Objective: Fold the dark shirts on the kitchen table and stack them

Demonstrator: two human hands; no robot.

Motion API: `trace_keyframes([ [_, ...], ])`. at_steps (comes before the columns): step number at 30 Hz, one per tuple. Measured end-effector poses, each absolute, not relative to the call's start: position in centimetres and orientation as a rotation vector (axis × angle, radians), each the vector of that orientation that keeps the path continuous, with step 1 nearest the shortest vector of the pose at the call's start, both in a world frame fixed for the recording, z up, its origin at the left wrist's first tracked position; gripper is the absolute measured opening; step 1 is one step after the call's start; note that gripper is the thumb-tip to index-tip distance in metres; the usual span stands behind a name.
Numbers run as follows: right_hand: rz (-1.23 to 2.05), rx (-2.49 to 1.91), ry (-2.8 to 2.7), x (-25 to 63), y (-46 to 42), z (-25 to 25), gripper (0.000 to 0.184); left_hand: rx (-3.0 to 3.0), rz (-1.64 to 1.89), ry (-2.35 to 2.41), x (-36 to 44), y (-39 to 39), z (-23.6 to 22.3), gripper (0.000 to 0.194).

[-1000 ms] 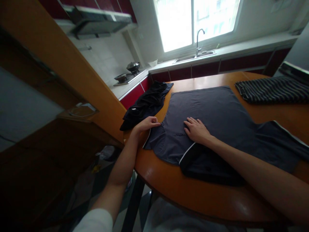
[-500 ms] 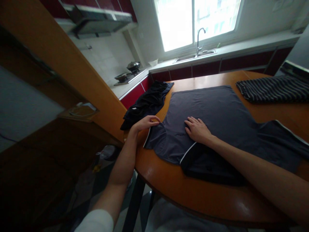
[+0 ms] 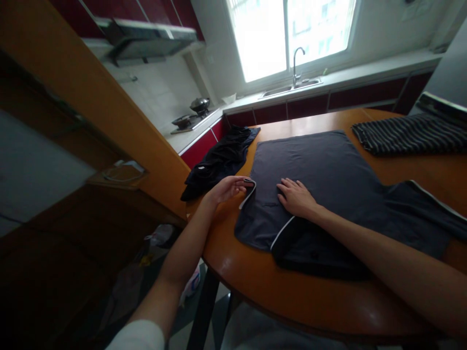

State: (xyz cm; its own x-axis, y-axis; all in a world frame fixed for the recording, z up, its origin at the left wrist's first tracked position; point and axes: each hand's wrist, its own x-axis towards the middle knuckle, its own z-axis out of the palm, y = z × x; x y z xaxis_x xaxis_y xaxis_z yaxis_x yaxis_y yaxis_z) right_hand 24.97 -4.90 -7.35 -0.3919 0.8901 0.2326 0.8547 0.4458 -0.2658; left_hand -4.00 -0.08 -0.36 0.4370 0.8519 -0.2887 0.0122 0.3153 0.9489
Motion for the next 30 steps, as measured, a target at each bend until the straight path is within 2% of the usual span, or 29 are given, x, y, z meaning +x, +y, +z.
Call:
trace_keyframes([
  [6, 0.160, -1.435, -2.257, 24.7, -5.2, -6.4, 0.044, 1.135, 0.574, 0.916, -3.5, -0.7, -0.7, 0.039],
  [11, 0.182, -1.088, -2.306, 24.4, -6.1, -4.2, 0.034, 1.202, 0.660, 1.000, -3.8, 0.0, -1.3, 0.061],
  [13, 0.219, -0.872, -2.433, 24.3, -6.6, -3.5, 0.029, 1.291, 0.769, 1.070, -3.8, 0.3, -1.6, 0.059],
  [15, 0.244, -0.711, -2.542, 24.2, -7.0, -3.2, 0.025, 1.391, 0.881, 1.194, -3.8, 0.7, -1.9, 0.048],
  [18, 0.206, -0.660, -2.623, 24.0, -7.3, -3.2, 0.022, 1.520, 0.968, 1.356, -3.6, 1.4, -2.5, 0.033],
  [21, 0.156, -0.686, -2.635, 23.8, -7.3, -3.4, 0.022, 1.692, 0.981, 1.407, -3.6, 2.0, -3.1, 0.025],
  [24, 0.130, -0.719, -2.605, 23.8, -7.3, -3.5, 0.025, 1.874, 0.888, 1.352, -3.7, 2.2, -3.7, 0.027],
  [30, 0.085, -0.823, -2.439, 24.1, -7.2, -3.0, 0.031, 2.011, 0.746, 1.232, -3.9, 1.9, -4.1, 0.044],
])
